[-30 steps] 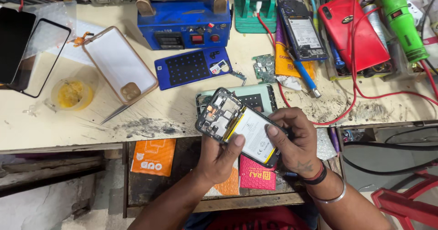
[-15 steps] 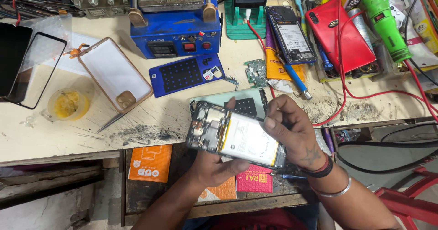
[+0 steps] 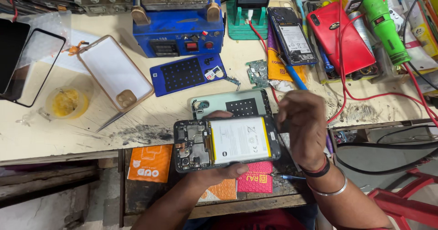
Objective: The person works on a smartphone at a cluttered repair bench, prying open the back cover and working on the internal components. They lift out the large battery, hold the opened phone with the battery exposed, and turn the device while pressing and checking the battery and internal parts by hand.
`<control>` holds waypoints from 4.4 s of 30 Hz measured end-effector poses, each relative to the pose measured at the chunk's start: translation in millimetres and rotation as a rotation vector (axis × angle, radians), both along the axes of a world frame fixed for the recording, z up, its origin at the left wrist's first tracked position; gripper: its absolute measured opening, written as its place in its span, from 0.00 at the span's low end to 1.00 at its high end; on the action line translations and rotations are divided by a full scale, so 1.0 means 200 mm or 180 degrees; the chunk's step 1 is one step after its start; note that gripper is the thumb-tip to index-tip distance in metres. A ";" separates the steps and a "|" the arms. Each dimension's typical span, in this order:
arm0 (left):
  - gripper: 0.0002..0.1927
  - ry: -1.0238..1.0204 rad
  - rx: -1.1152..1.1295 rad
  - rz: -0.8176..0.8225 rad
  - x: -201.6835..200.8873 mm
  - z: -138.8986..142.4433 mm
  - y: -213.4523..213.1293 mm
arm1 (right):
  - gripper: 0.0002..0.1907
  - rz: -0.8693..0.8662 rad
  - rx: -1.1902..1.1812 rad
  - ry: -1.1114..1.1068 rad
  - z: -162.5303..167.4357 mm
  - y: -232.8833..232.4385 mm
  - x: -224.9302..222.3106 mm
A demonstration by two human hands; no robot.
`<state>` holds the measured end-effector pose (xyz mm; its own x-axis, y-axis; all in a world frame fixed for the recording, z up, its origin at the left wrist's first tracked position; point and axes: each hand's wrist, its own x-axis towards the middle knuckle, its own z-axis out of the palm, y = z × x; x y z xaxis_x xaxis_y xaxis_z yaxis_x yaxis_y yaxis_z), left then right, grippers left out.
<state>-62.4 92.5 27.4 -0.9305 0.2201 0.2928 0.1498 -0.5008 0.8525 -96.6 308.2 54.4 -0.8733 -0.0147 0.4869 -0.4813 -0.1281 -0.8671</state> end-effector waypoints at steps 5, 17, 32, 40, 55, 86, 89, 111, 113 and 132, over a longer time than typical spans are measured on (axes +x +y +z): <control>0.50 0.0074 -0.0094 0.0191 0.00 0.01 0.01 | 0.34 -0.0114 0.1473 0.1322 0.04 0.05 -0.01; 0.48 0.0304 -0.0517 0.0607 0.01 -0.05 0.00 | 0.35 0.0455 -0.0120 0.0315 -0.05 0.05 -0.02; 0.47 0.0266 -0.0360 0.0465 0.02 -0.02 0.01 | 0.38 0.0381 0.1848 0.1346 0.02 0.07 -0.07; 0.47 0.0180 -0.0103 0.0334 0.01 0.00 0.02 | 0.39 0.0432 0.1940 0.1315 0.04 0.06 -0.08; 0.47 0.0222 -0.0276 0.0224 0.00 0.02 0.02 | 0.39 0.0119 0.2051 0.1463 0.01 0.04 -0.07; 0.47 0.0196 -0.0280 0.0189 0.00 0.05 0.02 | 0.37 0.0056 0.2065 0.1517 0.00 0.04 -0.08; 0.47 0.0242 -0.0297 0.0199 0.00 0.06 0.02 | 0.37 0.0052 0.2010 0.1516 0.00 0.04 -0.08; 0.43 0.0391 -0.0323 0.0297 -0.01 0.05 0.02 | 0.37 0.0170 0.1890 0.1402 0.01 0.04 -0.08; 0.43 0.0359 -0.0315 0.0315 0.00 0.05 0.02 | 0.38 0.0160 0.1920 0.1365 0.01 0.04 -0.07; 0.42 0.0406 -0.0114 0.0278 -0.02 0.05 0.03 | 0.38 0.0086 0.1885 0.1439 -0.01 0.03 -0.07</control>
<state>-65.7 98.1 38.1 -0.9023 0.1525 0.4032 0.2996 -0.4507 0.8409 -111.4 314.2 52.1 -0.5853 -0.4048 0.7025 -0.8107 0.2822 -0.5129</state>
